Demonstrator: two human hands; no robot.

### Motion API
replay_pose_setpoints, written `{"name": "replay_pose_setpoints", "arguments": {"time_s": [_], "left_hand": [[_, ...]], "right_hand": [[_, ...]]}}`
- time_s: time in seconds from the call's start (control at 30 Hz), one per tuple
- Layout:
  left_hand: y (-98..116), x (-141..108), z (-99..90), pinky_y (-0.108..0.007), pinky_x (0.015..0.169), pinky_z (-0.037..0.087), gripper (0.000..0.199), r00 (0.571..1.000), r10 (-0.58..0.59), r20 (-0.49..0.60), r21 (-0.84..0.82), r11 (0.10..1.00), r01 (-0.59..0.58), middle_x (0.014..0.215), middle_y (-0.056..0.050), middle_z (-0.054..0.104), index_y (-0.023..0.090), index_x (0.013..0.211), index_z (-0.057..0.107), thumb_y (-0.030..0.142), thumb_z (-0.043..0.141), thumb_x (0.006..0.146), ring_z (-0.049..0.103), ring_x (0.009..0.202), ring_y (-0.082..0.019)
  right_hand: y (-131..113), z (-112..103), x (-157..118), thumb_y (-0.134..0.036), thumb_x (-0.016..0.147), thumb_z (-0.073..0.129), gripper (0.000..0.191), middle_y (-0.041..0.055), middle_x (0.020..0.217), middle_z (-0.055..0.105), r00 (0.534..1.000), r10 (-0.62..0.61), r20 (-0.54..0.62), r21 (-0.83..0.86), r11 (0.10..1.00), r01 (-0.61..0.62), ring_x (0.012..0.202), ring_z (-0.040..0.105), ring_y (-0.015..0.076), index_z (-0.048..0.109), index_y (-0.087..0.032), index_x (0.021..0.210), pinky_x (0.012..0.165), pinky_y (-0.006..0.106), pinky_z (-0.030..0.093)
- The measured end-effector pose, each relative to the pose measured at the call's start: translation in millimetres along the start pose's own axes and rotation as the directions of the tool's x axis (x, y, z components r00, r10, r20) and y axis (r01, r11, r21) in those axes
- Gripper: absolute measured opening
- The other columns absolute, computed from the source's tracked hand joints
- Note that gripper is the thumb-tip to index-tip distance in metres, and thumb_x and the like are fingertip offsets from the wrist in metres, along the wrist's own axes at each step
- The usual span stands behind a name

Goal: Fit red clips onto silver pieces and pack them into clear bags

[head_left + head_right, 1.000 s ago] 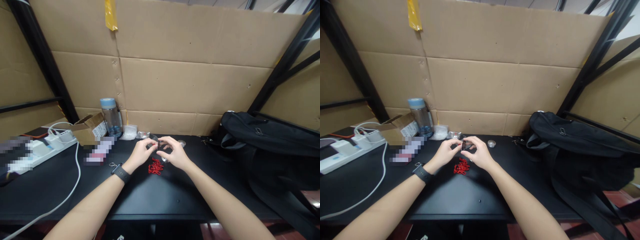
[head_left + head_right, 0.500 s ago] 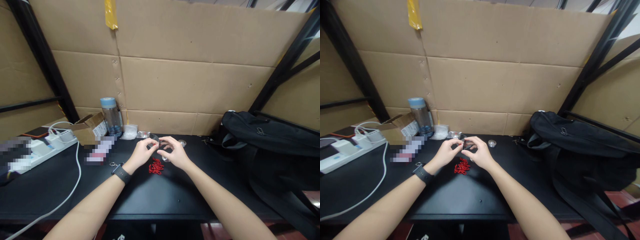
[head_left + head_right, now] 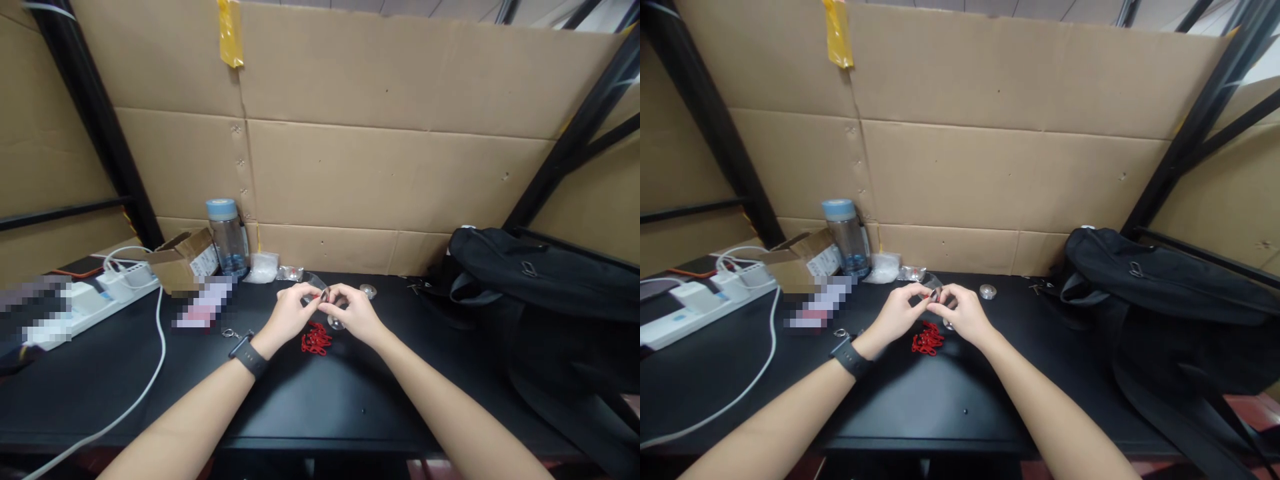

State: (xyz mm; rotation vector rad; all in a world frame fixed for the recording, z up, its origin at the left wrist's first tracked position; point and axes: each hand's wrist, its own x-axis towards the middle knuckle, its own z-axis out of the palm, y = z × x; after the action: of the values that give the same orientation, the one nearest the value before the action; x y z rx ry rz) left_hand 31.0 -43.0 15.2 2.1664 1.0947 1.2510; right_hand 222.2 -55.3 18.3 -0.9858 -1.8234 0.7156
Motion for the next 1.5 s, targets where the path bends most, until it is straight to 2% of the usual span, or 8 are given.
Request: {"name": "replay_pose_setpoints", "arguments": {"time_s": [0.1, 0.27, 0.43, 0.63, 0.77, 0.97, 1.37, 1.5], "left_hand": [[-0.1, -0.1, -1.7, -0.031, 0.084, 0.049, 0.015, 1.000, 0.003, -0.026, 0.025, 1.000, -0.002, 0.097, -0.003, 0.076, 0.023, 0.090, 0.076, 0.029, 0.062, 0.091, 0.068, 0.091, -0.020], [3.5, 0.8, -8.3, -0.036, 0.089, 0.048, 0.017, 0.999, 0.035, -0.036, 0.074, 0.997, -0.033, 0.097, -0.004, 0.076, 0.023, 0.088, 0.075, 0.034, 0.063, 0.092, 0.067, 0.097, -0.023], [5.5, 1.3, -11.5, -0.037, 0.092, 0.047, 0.014, 0.996, 0.083, -0.005, 0.085, 0.993, -0.083, 0.095, -0.004, 0.076, 0.023, 0.085, 0.076, 0.031, 0.066, 0.091, 0.067, 0.098, -0.023], [-4.1, 2.6, -5.0, -0.036, 0.096, 0.050, 0.022, 1.000, 0.005, 0.023, -0.221, 0.975, 0.000, 0.112, -0.008, 0.074, 0.021, 0.108, 0.071, 0.034, 0.061, 0.094, 0.067, 0.104, -0.022], [-6.3, 2.7, -1.5, -0.038, 0.101, 0.051, 0.043, 0.986, -0.007, 0.168, -0.397, 0.915, 0.074, 0.122, -0.011, 0.070, 0.020, 0.130, 0.058, 0.037, 0.066, 0.091, 0.066, 0.113, -0.022], [-4.9, 3.4, -2.2, -0.039, 0.102, 0.050, 0.041, 0.972, 0.008, 0.235, -0.354, 0.932, 0.078, 0.113, -0.010, 0.072, 0.019, 0.120, 0.064, 0.032, 0.076, 0.083, 0.067, 0.109, -0.023], [-3.8, 5.8, -8.0, -0.036, 0.097, 0.050, 0.036, 0.978, 0.047, 0.204, -0.331, 0.943, 0.023, 0.111, -0.008, 0.068, 0.019, 0.109, 0.061, 0.030, 0.078, 0.079, 0.064, 0.103, -0.020], [0.1, 4.5, -14.8, -0.037, 0.101, 0.048, 0.035, 0.962, 0.097, 0.257, -0.274, 0.961, -0.023, 0.113, -0.007, 0.069, 0.021, 0.113, 0.062, 0.022, 0.072, 0.079, 0.064, 0.107, -0.022]], "right_hand": [[-1.9, 0.3, -0.7, -0.046, 0.089, 0.067, 0.027, 0.0061, 0.102, 0.072, 1.000, -0.013, 0.020, -0.018, 1.000, 0.013, 0.078, 0.071, 0.0198, 0.061, -0.021, 0.082, 0.070, 0.032, 0.058], [-3.9, -1.9, -0.5, -0.038, 0.096, 0.057, 0.020, 0.0099, 0.118, 0.067, 0.989, -0.144, 0.018, -0.096, 0.985, 0.145, 0.109, 0.066, 0.0239, 0.068, -0.022, 0.090, 0.083, 0.035, 0.056], [-4.2, -4.4, 0.8, -0.034, 0.095, 0.060, 0.017, 0.0090, 0.117, 0.063, 0.989, -0.148, 0.012, -0.132, 0.980, 0.148, 0.110, 0.062, 0.0224, 0.071, -0.022, 0.089, 0.087, 0.035, 0.052], [-3.7, -6.7, 3.5, -0.031, 0.089, 0.064, 0.017, 0.0088, 0.118, 0.060, 0.997, -0.071, -0.008, -0.061, 0.996, 0.070, 0.102, 0.063, 0.0214, 0.072, -0.020, 0.079, 0.085, 0.034, 0.051], [-0.7, -8.8, 3.3, -0.024, 0.084, 0.066, 0.011, 0.0084, 0.119, 0.060, 0.997, -0.080, 0.002, -0.062, 0.995, 0.080, 0.098, 0.064, 0.0206, 0.071, -0.020, 0.077, 0.085, 0.035, 0.051], [4.4, -10.3, 3.9, -0.020, 0.080, 0.069, 0.008, 0.0075, 0.118, 0.060, 0.988, -0.152, 0.009, -0.091, 0.984, 0.152, 0.114, 0.059, 0.0243, 0.070, -0.021, 0.072, 0.101, 0.039, 0.045], [2.6, -15.7, 7.0, -0.013, 0.073, 0.064, 0.013, 0.0066, 0.118, 0.060, 0.987, -0.156, -0.027, -0.052, 0.987, 0.154, 0.114, 0.057, 0.0235, 0.065, -0.020, 0.063, 0.103, 0.039, 0.043], [3.4, -19.8, 6.7, -0.013, 0.074, 0.065, 0.011, 0.0066, 0.120, 0.060, 0.986, -0.169, 0.011, -0.080, 0.982, 0.169, 0.114, 0.057, 0.0234, 0.067, -0.020, 0.066, 0.104, 0.039, 0.044]]}}
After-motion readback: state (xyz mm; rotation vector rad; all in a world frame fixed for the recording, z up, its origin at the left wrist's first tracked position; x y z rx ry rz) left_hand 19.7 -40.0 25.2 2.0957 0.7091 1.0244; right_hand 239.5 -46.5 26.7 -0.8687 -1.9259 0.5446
